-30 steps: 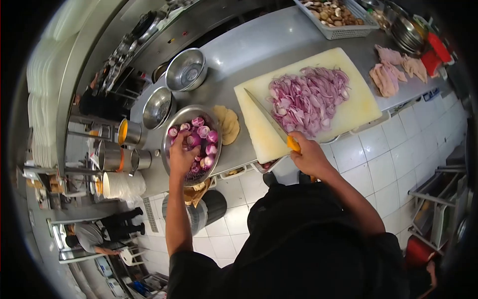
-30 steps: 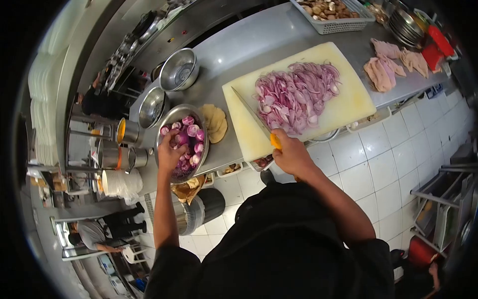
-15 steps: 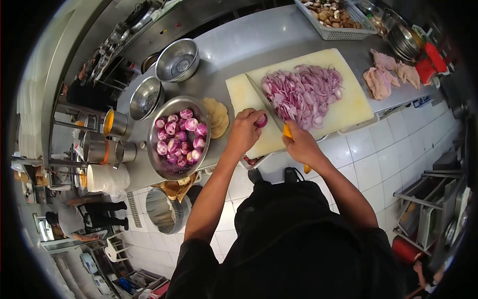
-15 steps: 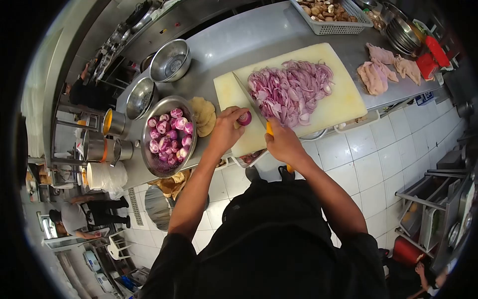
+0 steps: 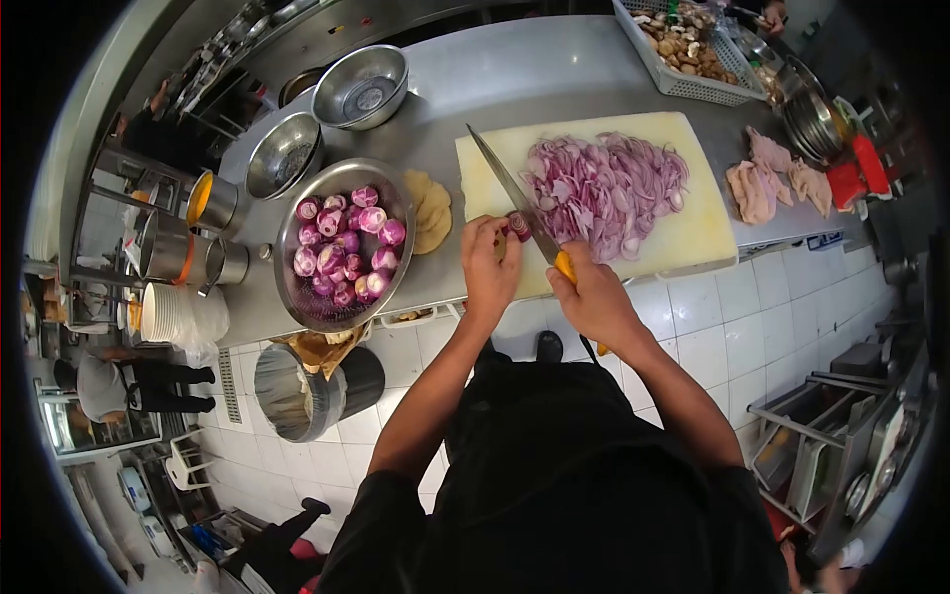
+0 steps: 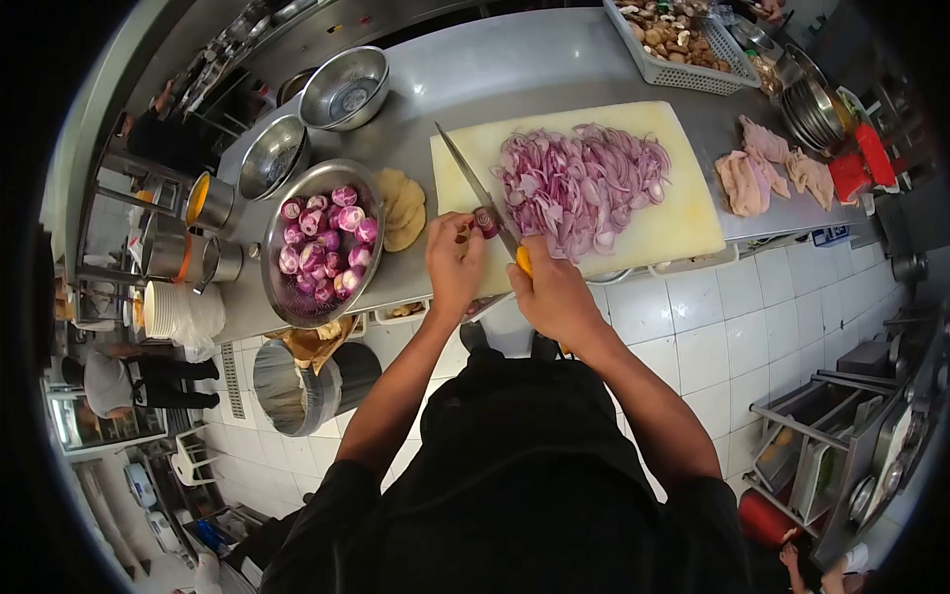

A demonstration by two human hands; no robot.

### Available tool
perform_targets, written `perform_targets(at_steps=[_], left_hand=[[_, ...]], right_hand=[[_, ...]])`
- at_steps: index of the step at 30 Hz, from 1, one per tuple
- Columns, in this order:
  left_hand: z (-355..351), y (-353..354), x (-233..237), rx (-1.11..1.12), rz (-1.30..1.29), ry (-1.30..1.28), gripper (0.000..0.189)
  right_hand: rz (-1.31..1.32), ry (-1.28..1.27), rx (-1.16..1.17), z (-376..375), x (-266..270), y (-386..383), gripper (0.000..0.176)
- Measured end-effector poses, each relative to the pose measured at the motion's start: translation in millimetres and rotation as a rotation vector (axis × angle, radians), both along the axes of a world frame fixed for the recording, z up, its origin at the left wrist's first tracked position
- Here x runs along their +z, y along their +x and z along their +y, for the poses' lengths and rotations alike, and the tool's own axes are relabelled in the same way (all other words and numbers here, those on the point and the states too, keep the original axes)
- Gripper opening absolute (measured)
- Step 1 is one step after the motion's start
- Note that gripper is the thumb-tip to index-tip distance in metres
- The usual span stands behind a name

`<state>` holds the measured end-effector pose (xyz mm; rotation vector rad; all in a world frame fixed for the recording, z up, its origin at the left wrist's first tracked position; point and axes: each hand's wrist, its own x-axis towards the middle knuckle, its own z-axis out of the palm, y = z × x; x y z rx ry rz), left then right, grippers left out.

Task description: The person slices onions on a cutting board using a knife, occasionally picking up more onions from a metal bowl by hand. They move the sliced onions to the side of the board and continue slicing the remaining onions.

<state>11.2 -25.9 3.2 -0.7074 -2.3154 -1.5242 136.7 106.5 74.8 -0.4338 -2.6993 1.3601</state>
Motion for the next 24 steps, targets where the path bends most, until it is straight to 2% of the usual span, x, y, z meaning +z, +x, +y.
perform_targets(at_steps=[6,17,24], left_hand=[[4,1,0,0.010,-0.061,0.021,0.017],[6,-1,-5,0.002,0.003,0.063,0.017],[6,-3,-8,0.006,0.045,0.046,0.017]], right_hand=[[-0.019,0.058,0.031,-1,1,-6,0.037],[-0.215,0.126,0.137,1,17,-20,0.032],[-0.242,0.128,0.160,-2,23,-26,0.029]])
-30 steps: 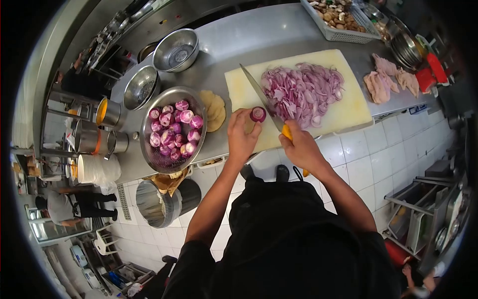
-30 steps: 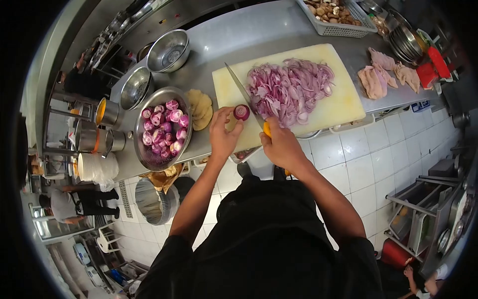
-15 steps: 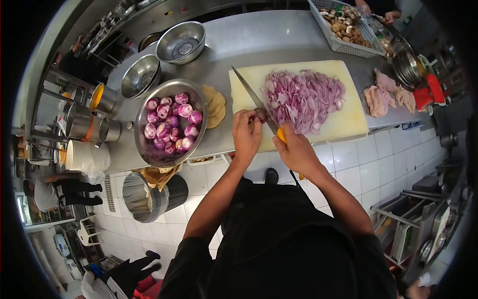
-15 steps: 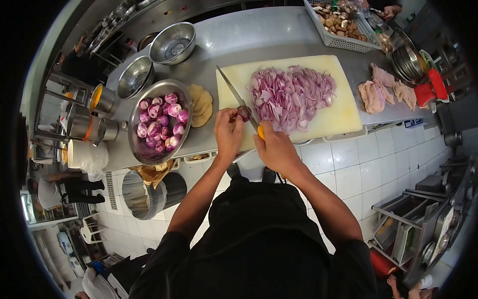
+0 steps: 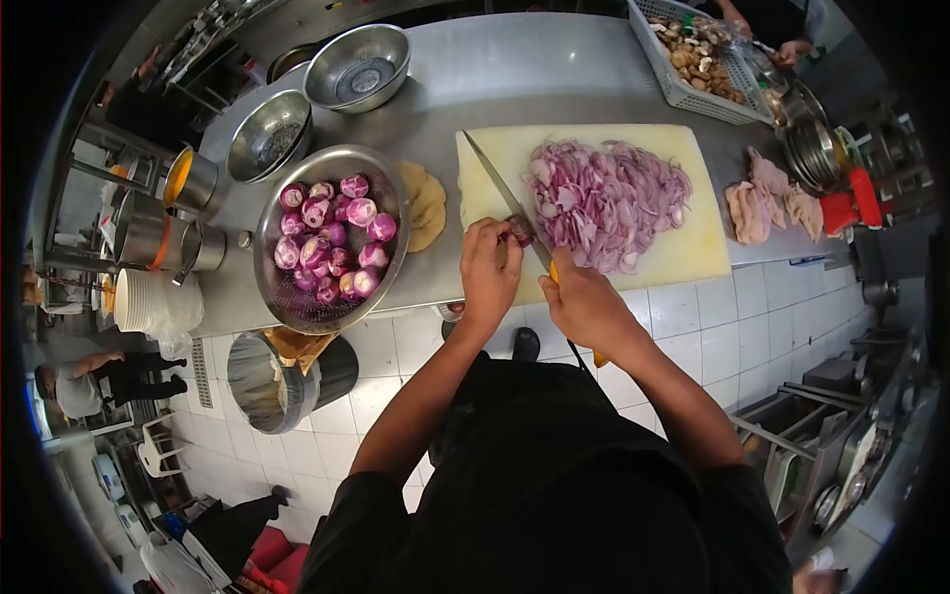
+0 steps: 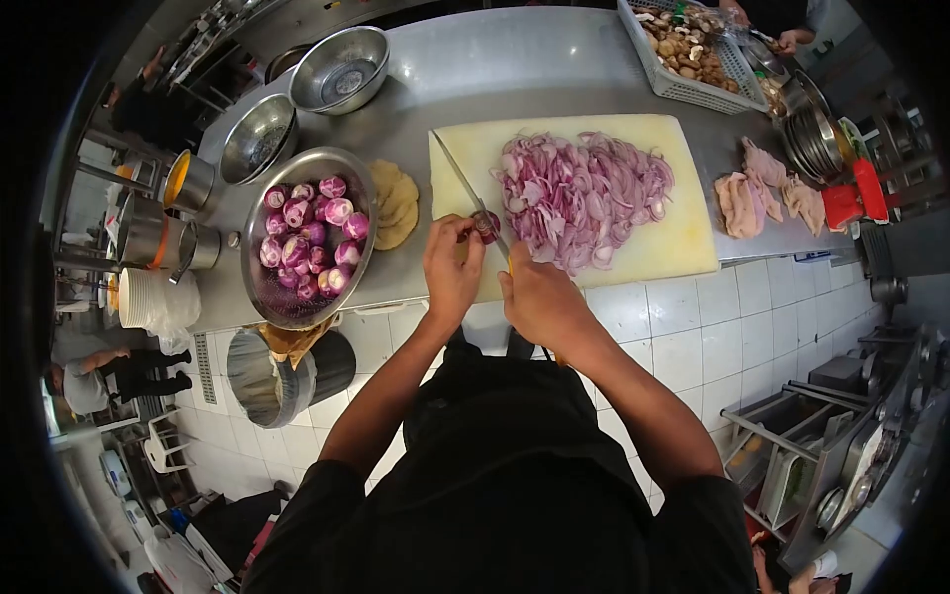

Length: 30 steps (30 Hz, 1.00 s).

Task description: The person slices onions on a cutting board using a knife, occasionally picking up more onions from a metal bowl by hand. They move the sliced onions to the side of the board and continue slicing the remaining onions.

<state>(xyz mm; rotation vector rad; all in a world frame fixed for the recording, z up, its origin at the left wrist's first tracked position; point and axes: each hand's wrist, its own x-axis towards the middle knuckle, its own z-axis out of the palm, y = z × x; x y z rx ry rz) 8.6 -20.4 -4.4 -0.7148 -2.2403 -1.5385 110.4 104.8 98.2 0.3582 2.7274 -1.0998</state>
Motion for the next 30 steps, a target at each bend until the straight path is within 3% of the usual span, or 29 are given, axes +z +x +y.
perform_targets(at_steps=[5,8,14,20,23,26,30], left_hand=[[-1,1,0,-0.019,-0.085,0.009,0.019],[-3,3,-1,-0.023,-0.087,-0.005,0.021],[-2,2,7,-0.096,-0.035,-0.045,0.034],[-2,-6,8,-0.153,-0.062,-0.084,0.041],[0,-15,10,-0.098,-0.060,-0.132,0.042],[5,-49,11,-0.089,0.042,-0.226,0.041],[18,-96,11,-0.125,0.138,-0.374,0.036]], right_hand=[[-0.044,0.021,0.005,-3,3,-7,0.030],[0.064,0.051,0.041,-2,-45,-23,0.032],[0.007,-0.009,-0.015,8,-45,-27,0.035],[0.098,-0.079,-0.033,21,-68,-23,0.035],[0.278,-0.074,-0.145,14,-70,-12,0.037],[0.144,-0.191,-0.180,17,-28,-6,0.038],[0.152,-0.263,-0.304,25,-6,11,0.037]])
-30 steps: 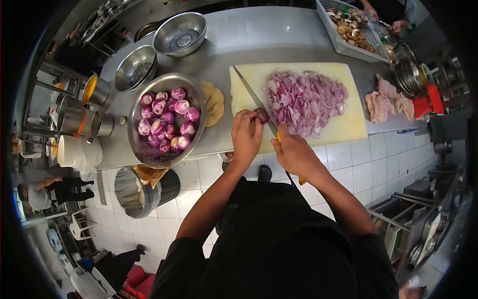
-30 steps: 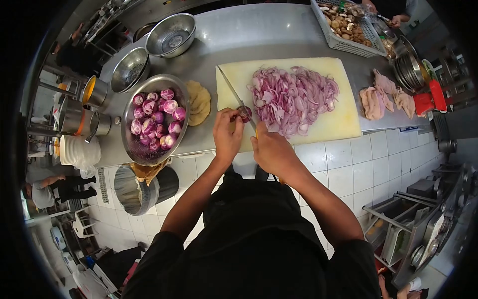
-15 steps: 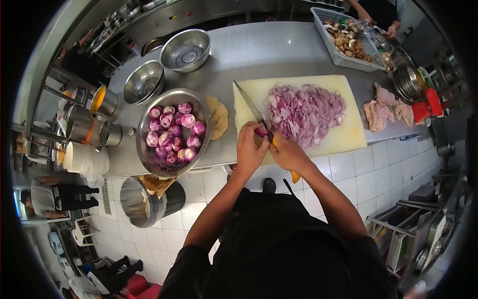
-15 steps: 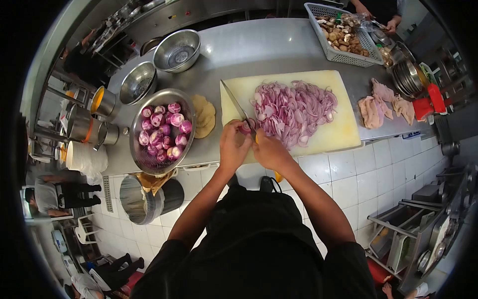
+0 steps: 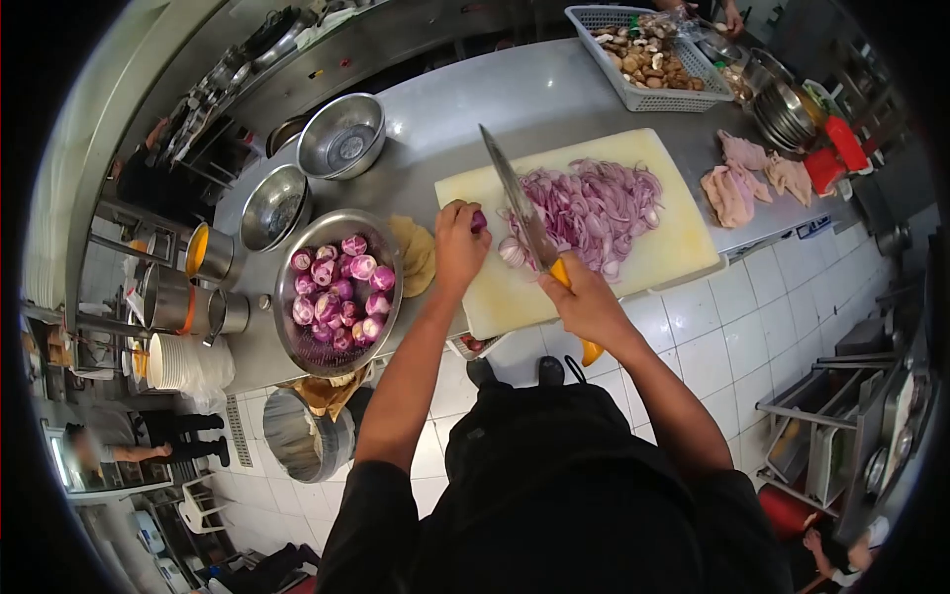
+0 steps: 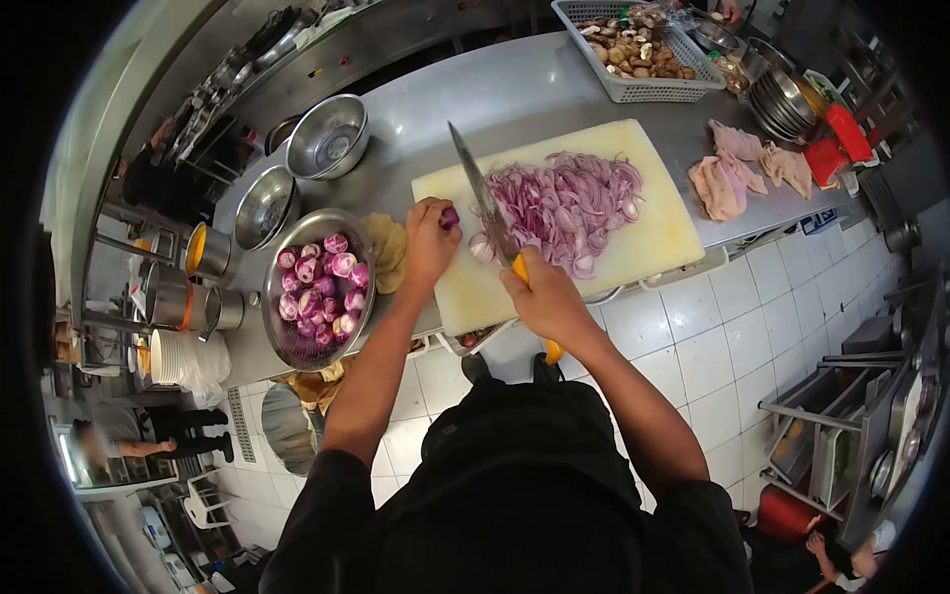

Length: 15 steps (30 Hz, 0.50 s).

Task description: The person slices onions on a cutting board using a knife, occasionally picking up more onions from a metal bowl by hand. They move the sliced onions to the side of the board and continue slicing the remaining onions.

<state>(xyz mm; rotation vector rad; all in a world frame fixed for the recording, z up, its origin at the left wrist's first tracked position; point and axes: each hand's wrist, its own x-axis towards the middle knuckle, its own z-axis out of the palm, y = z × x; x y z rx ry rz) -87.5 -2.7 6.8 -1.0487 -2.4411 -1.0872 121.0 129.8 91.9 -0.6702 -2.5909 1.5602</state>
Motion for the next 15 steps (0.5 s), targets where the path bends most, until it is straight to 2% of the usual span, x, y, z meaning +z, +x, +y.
perform_targets(at_steps=[4,7,10,11,14,15], left_hand=[[0,-2,2,0.025,0.108,-0.048,0.035],[-7,27,13,0.008,-0.112,0.044,0.040],[-4,63,19,-0.044,-0.240,0.020,0.041],[-2,66,10,-0.086,-0.158,0.025,0.043],[3,72,9,-0.121,-0.250,0.010,0.038],[6,81,33,-0.050,-0.526,-0.013,0.031]], right_hand=[[-0.038,-0.041,-0.060,12,4,24,0.035],[-0.062,-0.077,-0.110,18,6,38,0.035],[-0.056,-0.088,-0.111,17,-1,47,0.034],[-0.048,-0.083,-0.096,16,-4,47,0.034],[-0.112,-0.154,-0.060,9,-5,45,0.035],[-0.096,-0.140,-0.057,6,-5,43,0.034]])
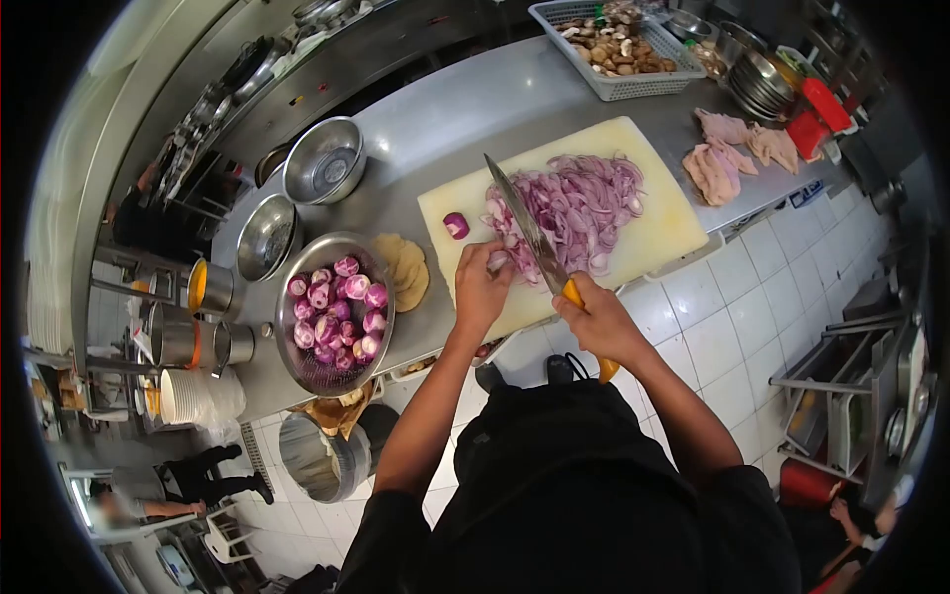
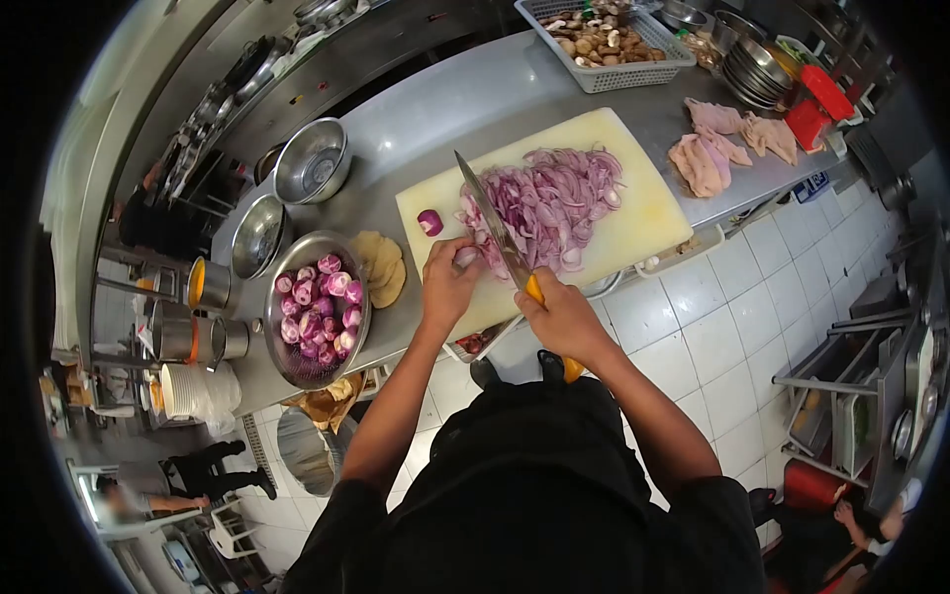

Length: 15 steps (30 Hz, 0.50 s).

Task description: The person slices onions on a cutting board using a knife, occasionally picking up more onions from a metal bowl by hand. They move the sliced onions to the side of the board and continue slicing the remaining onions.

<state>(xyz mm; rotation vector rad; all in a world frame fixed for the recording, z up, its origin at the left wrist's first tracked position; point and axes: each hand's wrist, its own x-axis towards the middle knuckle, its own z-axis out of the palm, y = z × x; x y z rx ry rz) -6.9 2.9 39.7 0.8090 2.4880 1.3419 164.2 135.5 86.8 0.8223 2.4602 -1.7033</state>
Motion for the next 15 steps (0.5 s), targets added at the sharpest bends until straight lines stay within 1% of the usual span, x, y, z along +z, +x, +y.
perform_targets(at_steps=[3,5,6,9,12,15], left_hand=[[-9,-1,-13,0.014,0.231,0.158,0.026],[-20,-2,-19,-0.009,0.416,0.138,0.026],[-26,-2,-21,-0.022,0.509,0.127,0.025],[-42,5,-24,-0.130,0.593,0.044,0.025],[-50,12,-24,-0.163,0.503,0.074,0.025],[-49,3,-26,-0.107,0.520,0.085,0.026]], right_hand=[[0.054,0.058,0.015,-7,-4,-5,0.033],[0.092,0.111,0.033,-12,-9,-7,0.035],[0.068,0.113,0.046,-16,-9,-9,0.036],[0.026,0.106,0.084,-22,-8,-16,0.040],[0.000,0.047,0.095,-29,-22,-17,0.042],[-0.055,0.000,0.088,-34,-24,-16,0.042]])
